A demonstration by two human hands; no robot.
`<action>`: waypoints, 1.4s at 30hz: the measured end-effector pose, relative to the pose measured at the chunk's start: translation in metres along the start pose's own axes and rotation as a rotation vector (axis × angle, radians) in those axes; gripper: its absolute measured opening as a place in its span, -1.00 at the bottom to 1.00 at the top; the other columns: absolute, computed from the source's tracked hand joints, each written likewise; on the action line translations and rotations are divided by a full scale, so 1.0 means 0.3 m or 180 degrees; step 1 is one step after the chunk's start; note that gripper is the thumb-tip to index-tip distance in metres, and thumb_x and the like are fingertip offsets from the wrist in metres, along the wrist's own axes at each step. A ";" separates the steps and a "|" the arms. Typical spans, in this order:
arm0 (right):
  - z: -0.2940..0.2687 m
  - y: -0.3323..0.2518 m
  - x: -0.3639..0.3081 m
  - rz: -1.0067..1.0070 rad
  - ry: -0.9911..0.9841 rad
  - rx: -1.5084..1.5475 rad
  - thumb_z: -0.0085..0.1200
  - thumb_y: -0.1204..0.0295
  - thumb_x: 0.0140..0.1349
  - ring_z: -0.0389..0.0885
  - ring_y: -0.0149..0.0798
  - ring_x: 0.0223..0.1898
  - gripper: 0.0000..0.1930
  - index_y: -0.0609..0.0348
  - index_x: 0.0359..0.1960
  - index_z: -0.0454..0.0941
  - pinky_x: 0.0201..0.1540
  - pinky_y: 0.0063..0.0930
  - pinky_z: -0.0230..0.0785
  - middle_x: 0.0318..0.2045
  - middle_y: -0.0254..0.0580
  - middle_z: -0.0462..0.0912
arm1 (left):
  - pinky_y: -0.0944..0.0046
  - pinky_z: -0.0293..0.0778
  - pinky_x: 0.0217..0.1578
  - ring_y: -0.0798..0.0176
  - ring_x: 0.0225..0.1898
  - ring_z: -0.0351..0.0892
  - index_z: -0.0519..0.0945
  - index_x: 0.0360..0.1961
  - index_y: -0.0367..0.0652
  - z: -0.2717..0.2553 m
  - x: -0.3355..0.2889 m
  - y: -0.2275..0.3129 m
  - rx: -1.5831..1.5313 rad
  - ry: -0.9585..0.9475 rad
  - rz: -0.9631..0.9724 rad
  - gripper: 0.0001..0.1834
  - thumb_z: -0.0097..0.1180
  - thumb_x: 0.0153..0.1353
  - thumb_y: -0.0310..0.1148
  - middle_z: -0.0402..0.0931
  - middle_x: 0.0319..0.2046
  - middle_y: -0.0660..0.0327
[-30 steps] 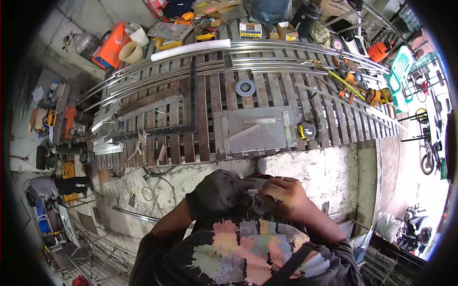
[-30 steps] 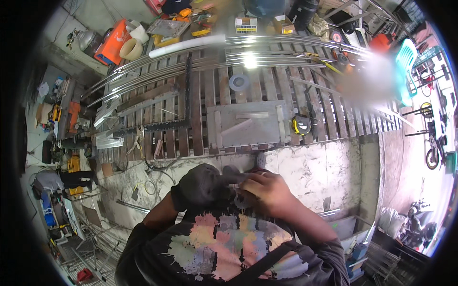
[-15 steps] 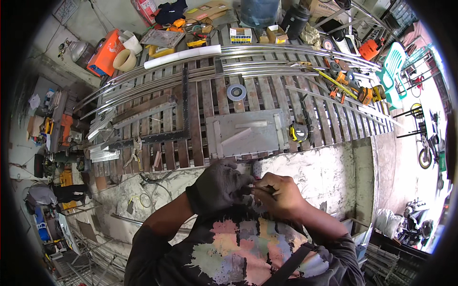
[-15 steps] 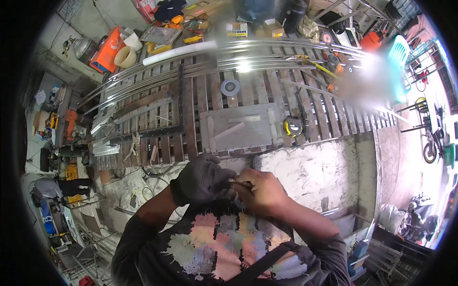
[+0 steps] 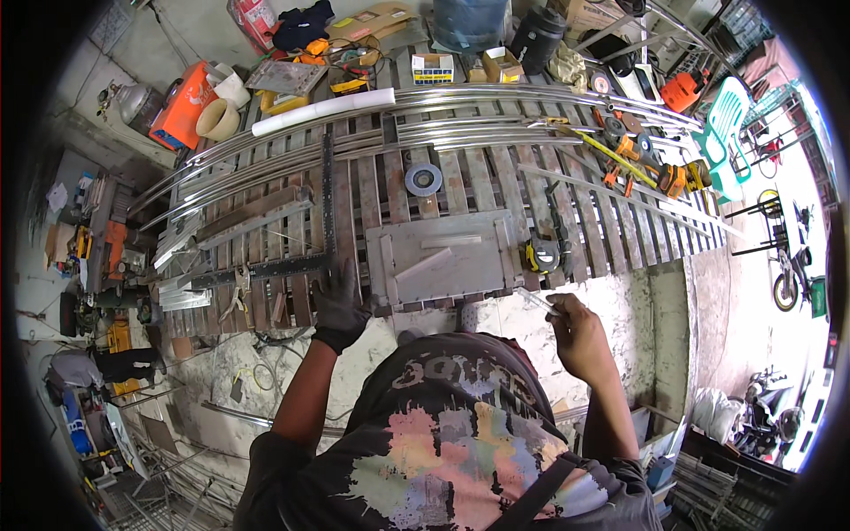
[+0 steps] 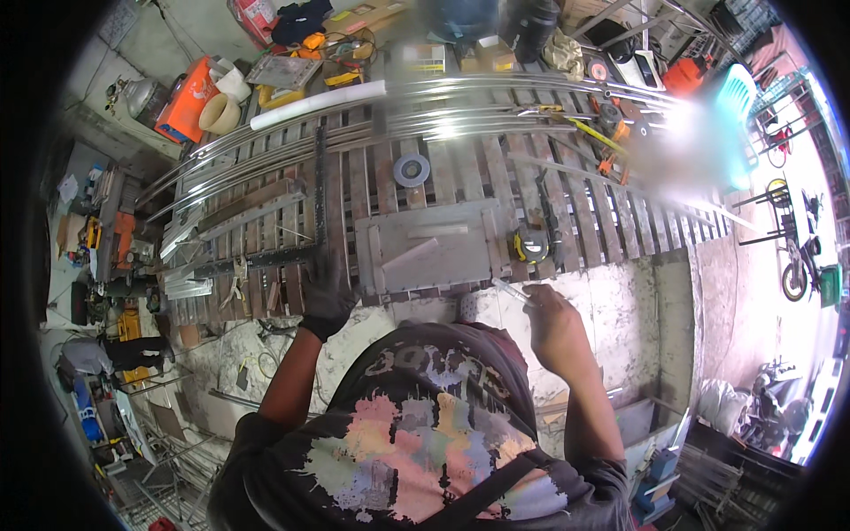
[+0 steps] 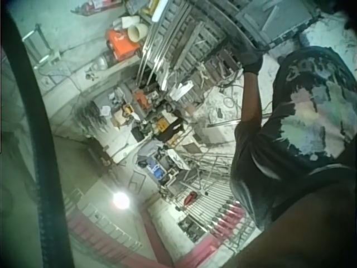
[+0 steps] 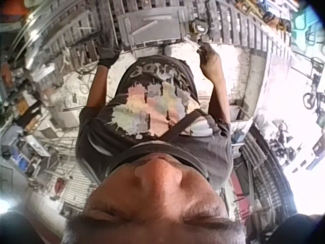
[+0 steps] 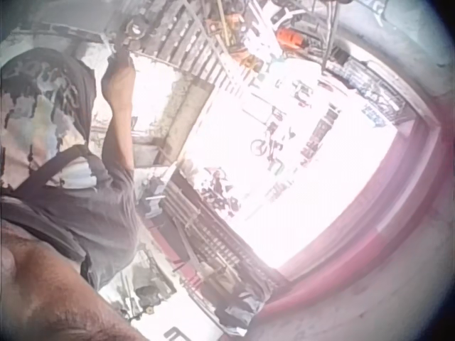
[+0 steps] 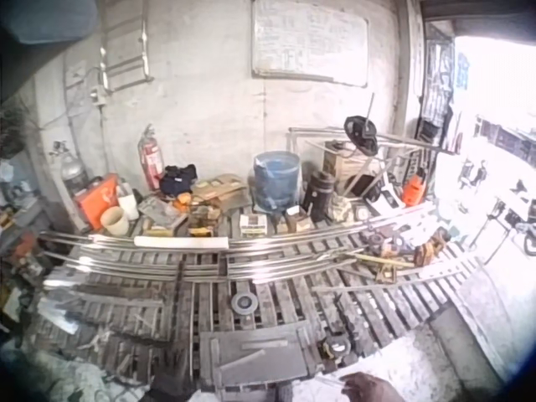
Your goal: The person marks measurements on a metal plate using a square ruler and a marker.
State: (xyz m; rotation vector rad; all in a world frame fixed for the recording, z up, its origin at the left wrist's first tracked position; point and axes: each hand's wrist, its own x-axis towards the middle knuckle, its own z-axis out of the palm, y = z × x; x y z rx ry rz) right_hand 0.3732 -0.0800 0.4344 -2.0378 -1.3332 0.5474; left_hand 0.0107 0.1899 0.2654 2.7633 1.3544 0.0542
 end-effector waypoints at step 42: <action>0.219 1.013 0.445 0.1372 0.1634 -0.1552 -0.10 0.08 0.51 0.38 -0.04 0.47 -0.50 0.03 0.35 0.48 0.51 0.19 -0.03 0.45 -0.22 0.47 | -0.42 0.10 0.44 -0.30 0.49 0.23 0.29 0.56 -0.06 0.328 0.096 -0.211 0.0196 0.0698 -0.1777 -0.09 0.13 0.24 0.12 0.26 0.50 -0.06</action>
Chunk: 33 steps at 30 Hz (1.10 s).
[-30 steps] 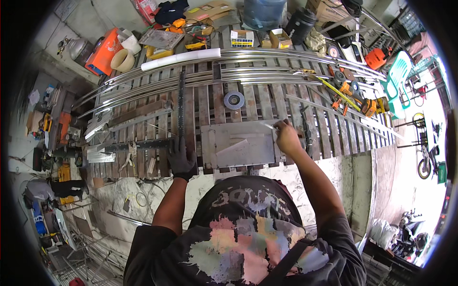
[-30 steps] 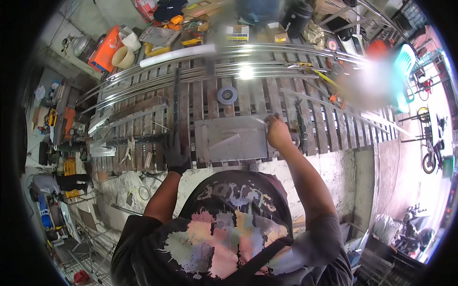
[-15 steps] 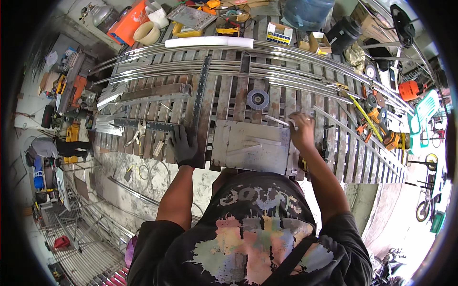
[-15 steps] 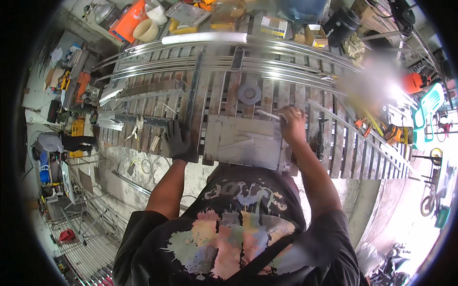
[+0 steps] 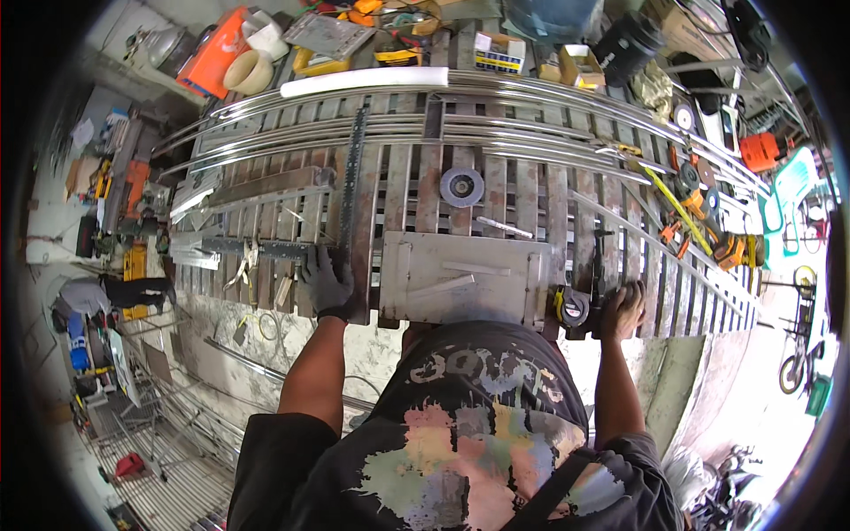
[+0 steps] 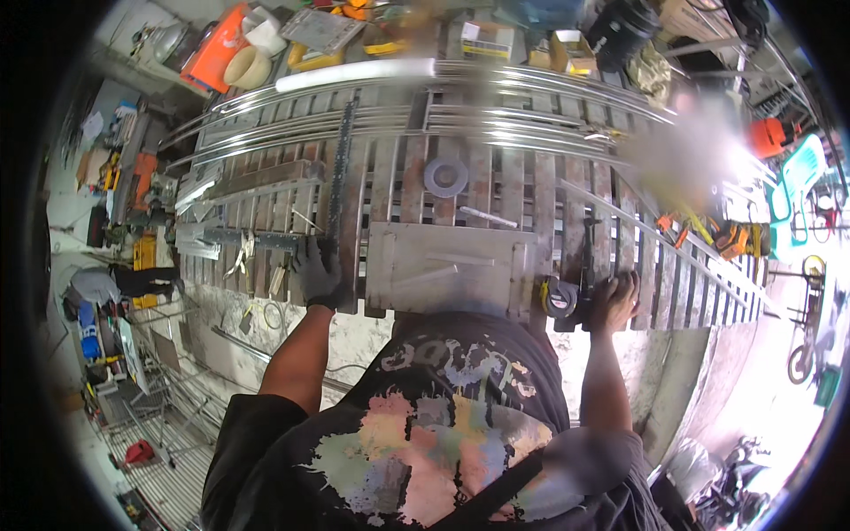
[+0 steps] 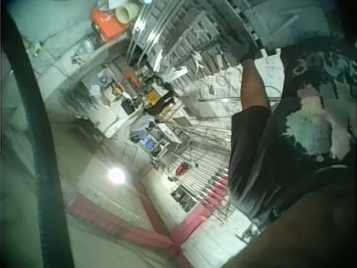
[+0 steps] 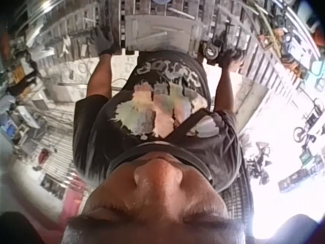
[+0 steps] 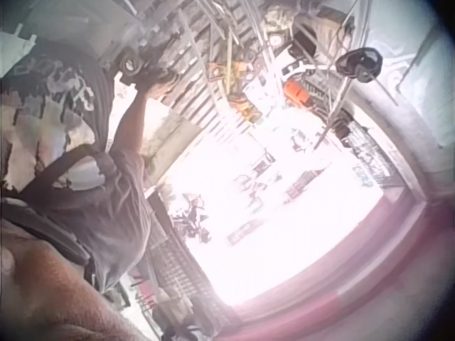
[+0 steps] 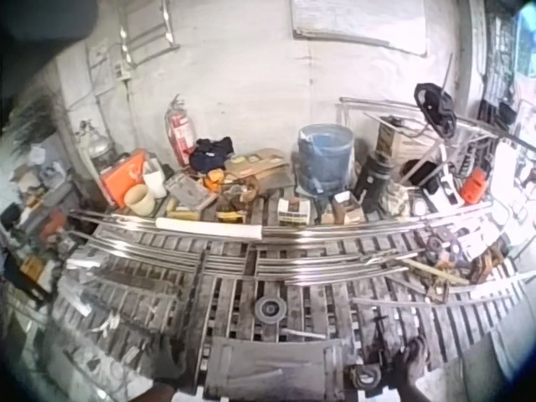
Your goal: The person marks measurements on a metal plate using a square ruler and a marker.
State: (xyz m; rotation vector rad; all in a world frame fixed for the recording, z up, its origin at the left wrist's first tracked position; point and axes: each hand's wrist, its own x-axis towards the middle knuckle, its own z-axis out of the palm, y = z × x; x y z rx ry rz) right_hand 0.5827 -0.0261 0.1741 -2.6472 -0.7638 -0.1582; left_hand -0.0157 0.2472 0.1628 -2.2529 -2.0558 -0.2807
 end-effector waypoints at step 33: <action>-0.047 -0.073 0.022 0.0160 -0.0148 0.0397 -0.06 0.22 0.51 0.52 0.21 0.25 -0.62 0.02 0.26 0.50 0.26 0.09 0.33 0.21 0.05 0.59 | -0.38 0.15 0.43 -0.33 0.46 0.25 0.34 0.53 -0.03 -0.033 -0.007 0.023 -0.0086 0.0130 -0.0024 -0.13 0.17 0.22 0.07 0.25 0.52 -0.04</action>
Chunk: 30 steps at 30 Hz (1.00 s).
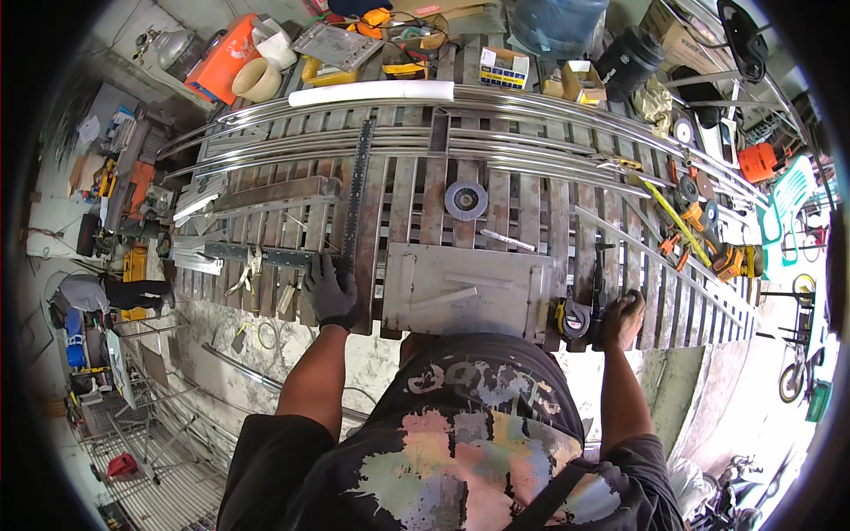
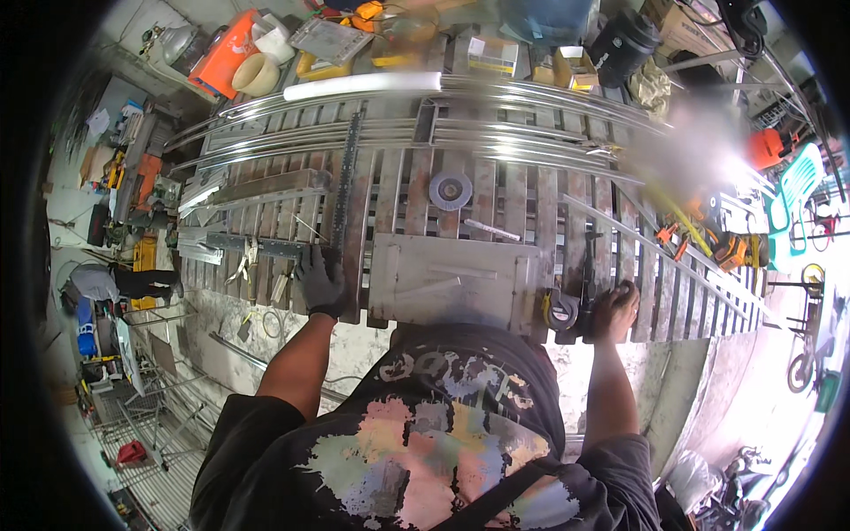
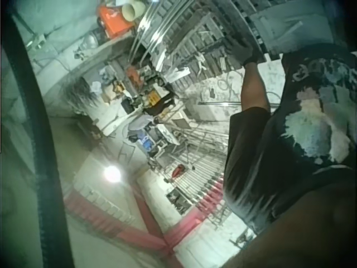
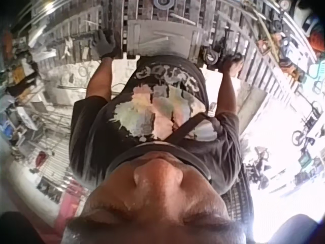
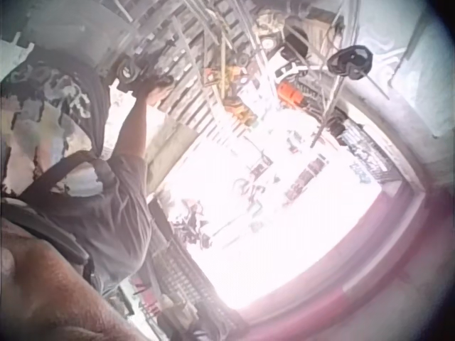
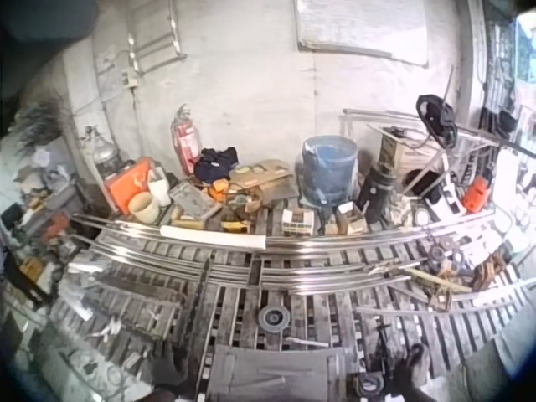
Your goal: The person marks measurements on a metal plate using a square ruler and a marker.
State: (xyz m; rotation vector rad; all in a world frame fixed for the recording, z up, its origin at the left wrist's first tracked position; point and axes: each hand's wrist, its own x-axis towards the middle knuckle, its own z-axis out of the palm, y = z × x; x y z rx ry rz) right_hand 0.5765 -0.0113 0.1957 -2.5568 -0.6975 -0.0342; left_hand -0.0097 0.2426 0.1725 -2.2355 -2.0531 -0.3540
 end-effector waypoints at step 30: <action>-0.107 -0.692 -0.272 -0.2495 -0.1664 0.0793 0.47 0.28 0.21 0.75 0.01 -0.30 -0.67 0.13 -0.13 0.63 -0.20 -0.11 0.61 -0.24 -0.11 0.71 | -0.41 0.19 0.41 -0.38 0.42 0.31 0.37 0.51 -0.02 -0.011 0.011 0.013 -0.0045 -0.0071 -0.0105 -0.14 0.18 0.20 0.07 0.25 0.51 -0.02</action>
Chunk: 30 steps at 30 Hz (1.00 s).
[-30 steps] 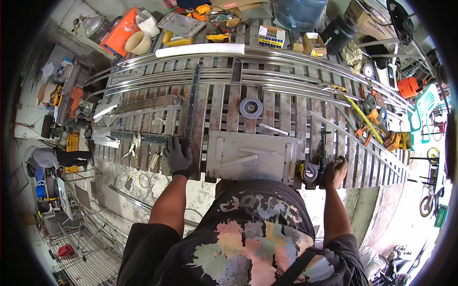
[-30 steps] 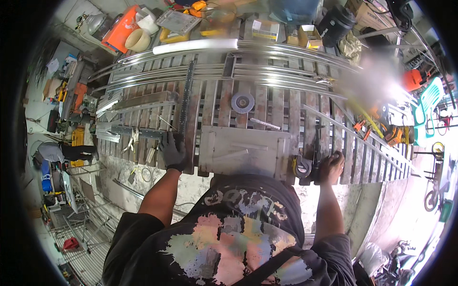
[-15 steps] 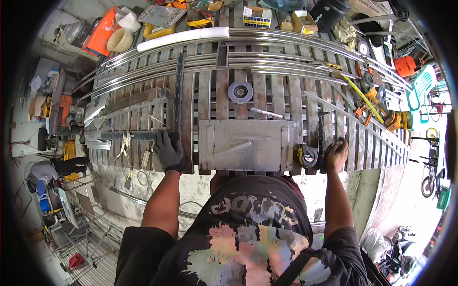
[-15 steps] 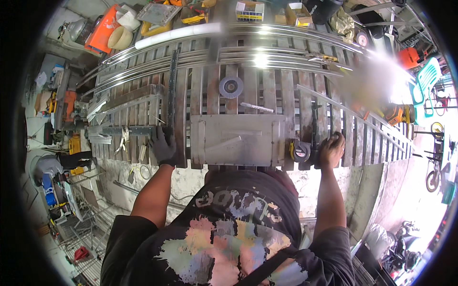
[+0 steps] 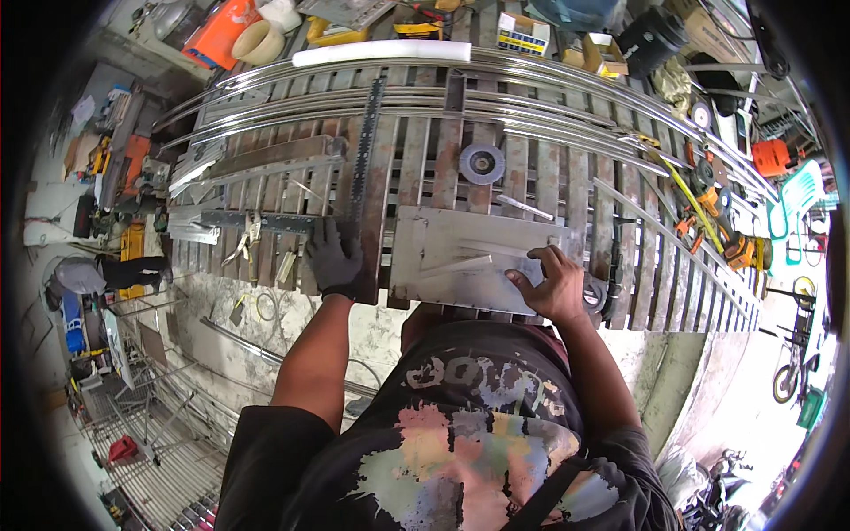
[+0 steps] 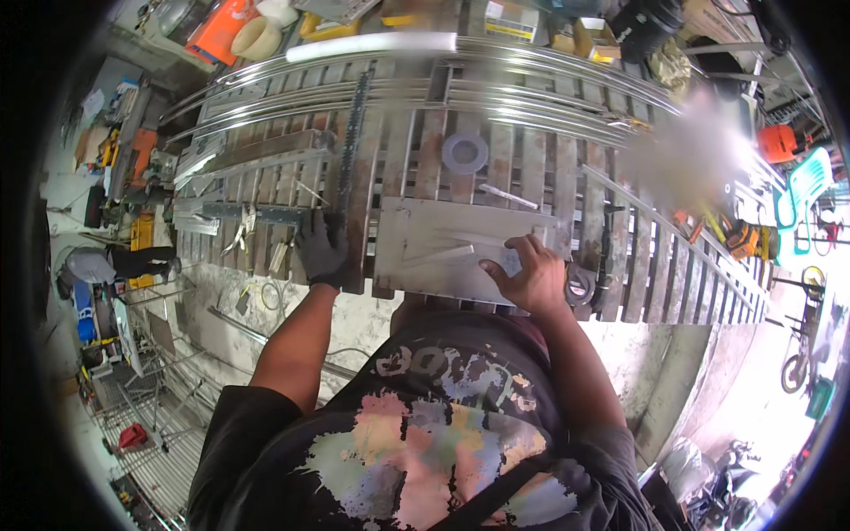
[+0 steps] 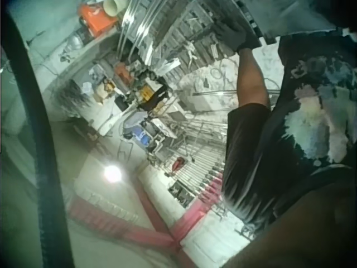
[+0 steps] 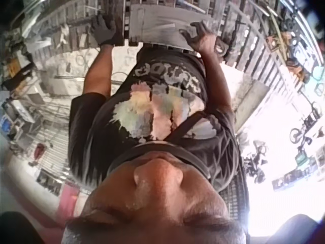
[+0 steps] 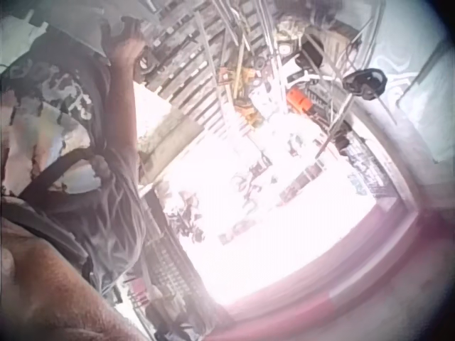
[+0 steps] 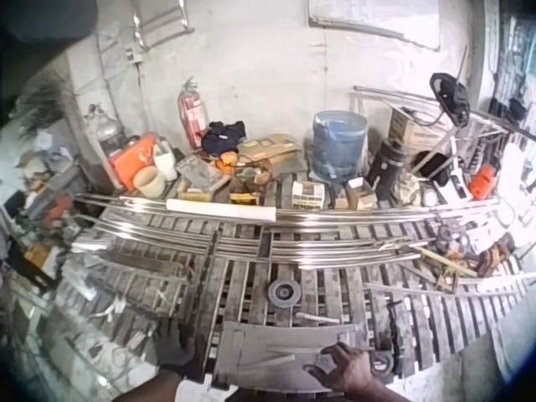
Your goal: The person marks measurements on a metal plate using a square ruler and a marker.
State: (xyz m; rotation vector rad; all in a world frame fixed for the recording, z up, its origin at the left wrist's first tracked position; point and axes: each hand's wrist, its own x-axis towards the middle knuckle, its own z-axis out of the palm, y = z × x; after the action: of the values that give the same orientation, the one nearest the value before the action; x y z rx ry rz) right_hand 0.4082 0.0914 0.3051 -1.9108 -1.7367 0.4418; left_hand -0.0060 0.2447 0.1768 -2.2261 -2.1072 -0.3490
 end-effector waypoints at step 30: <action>0.026 0.128 0.018 0.0456 -0.0283 0.0011 0.09 0.52 0.31 0.66 0.32 -0.12 -0.91 0.24 -0.24 0.62 -0.09 0.10 0.53 -0.13 0.05 0.62 | -0.40 0.18 0.42 -0.35 0.46 0.24 0.31 0.55 -0.02 0.025 0.019 -0.013 -0.0042 0.0079 0.0110 -0.09 0.18 0.23 0.15 0.20 0.55 -0.01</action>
State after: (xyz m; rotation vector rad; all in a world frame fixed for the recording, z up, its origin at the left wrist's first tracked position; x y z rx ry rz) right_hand 0.4359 0.0962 0.2772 -2.0495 -1.6584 0.5904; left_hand -0.0088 0.2519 0.1702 -2.2503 -2.0575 -0.3876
